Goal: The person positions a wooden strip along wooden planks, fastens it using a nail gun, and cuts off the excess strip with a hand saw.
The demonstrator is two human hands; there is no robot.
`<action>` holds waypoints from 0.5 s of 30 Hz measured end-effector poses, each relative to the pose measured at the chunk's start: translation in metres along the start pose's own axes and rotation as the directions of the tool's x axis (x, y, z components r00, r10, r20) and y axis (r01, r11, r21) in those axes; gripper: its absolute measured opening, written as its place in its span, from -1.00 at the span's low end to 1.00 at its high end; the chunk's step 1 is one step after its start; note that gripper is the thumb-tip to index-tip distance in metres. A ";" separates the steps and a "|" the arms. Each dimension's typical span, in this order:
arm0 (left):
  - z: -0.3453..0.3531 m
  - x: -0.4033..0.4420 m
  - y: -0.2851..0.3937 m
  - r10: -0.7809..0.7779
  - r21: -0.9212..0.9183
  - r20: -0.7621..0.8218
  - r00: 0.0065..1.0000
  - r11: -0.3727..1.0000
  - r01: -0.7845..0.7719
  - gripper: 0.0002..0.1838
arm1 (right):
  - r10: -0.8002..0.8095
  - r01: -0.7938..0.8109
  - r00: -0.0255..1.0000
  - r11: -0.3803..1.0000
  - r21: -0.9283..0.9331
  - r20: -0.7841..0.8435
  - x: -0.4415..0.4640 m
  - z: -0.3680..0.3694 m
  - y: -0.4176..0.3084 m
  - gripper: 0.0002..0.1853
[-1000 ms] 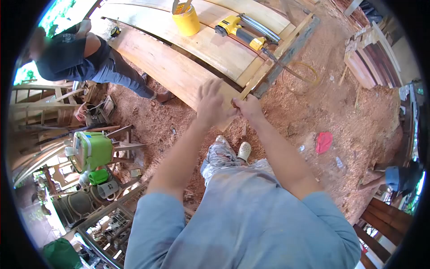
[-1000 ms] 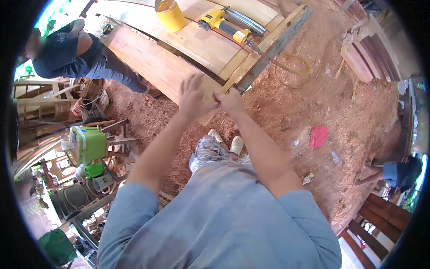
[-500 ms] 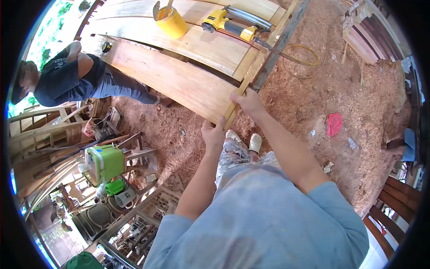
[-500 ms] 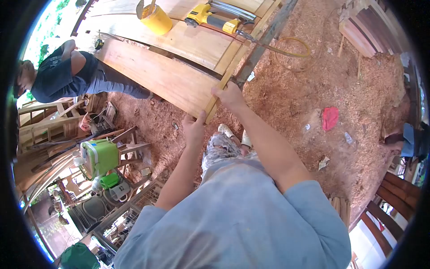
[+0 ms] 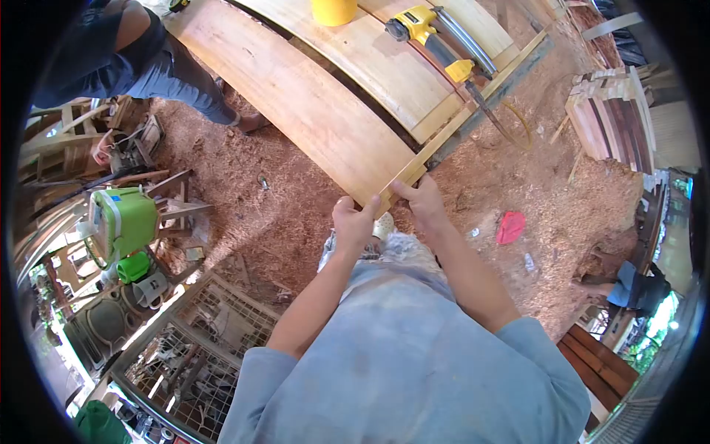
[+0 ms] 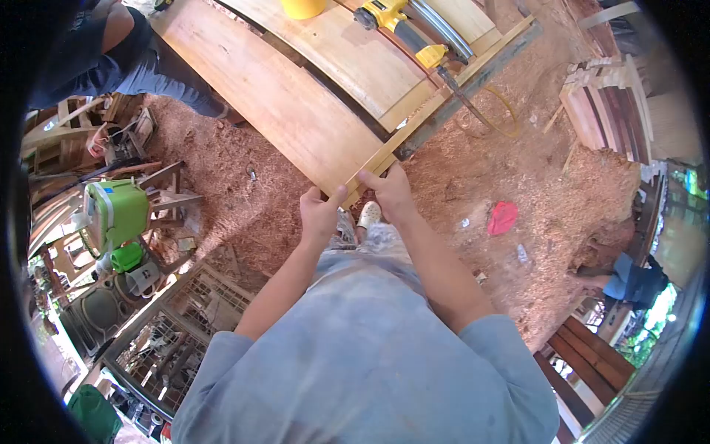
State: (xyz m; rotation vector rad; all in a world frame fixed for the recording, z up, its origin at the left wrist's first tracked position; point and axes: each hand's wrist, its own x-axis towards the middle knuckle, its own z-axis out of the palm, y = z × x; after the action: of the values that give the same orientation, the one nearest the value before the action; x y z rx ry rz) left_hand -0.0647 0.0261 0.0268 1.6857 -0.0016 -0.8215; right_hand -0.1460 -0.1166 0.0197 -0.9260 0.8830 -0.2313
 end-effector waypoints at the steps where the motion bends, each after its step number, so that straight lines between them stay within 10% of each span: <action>1: 0.000 -0.001 0.000 -0.020 -0.020 0.007 1.000 1.000 0.021 -0.70 | 0.007 -0.007 1.000 1.000 -0.015 -0.006 0.000 -0.003 -0.001 -0.58; 12: -0.009 -0.003 -0.012 0.055 0.025 -0.017 0.998 0.998 -0.054 -0.74 | 0.232 -0.228 0.973 0.964 -0.137 0.011 -0.004 0.000 -0.006 -0.74; 14: -0.028 0.000 -0.003 -0.045 0.643 -0.088 0.995 0.760 0.091 -0.69 | 0.111 -0.114 0.993 0.984 -0.138 -0.033 0.006 -0.001 0.016 -0.71; 15: -0.029 -0.003 0.016 -0.044 0.658 -0.090 0.995 0.748 0.093 -0.69 | 0.116 -0.119 0.993 0.986 -0.120 -0.029 0.004 0.002 0.012 -0.71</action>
State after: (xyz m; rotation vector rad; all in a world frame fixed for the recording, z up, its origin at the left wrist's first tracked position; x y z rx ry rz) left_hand -0.0459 0.0471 0.0439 2.4038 -0.2096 -0.8735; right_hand -0.1439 -0.1104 0.0089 -0.9819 0.9773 -0.0874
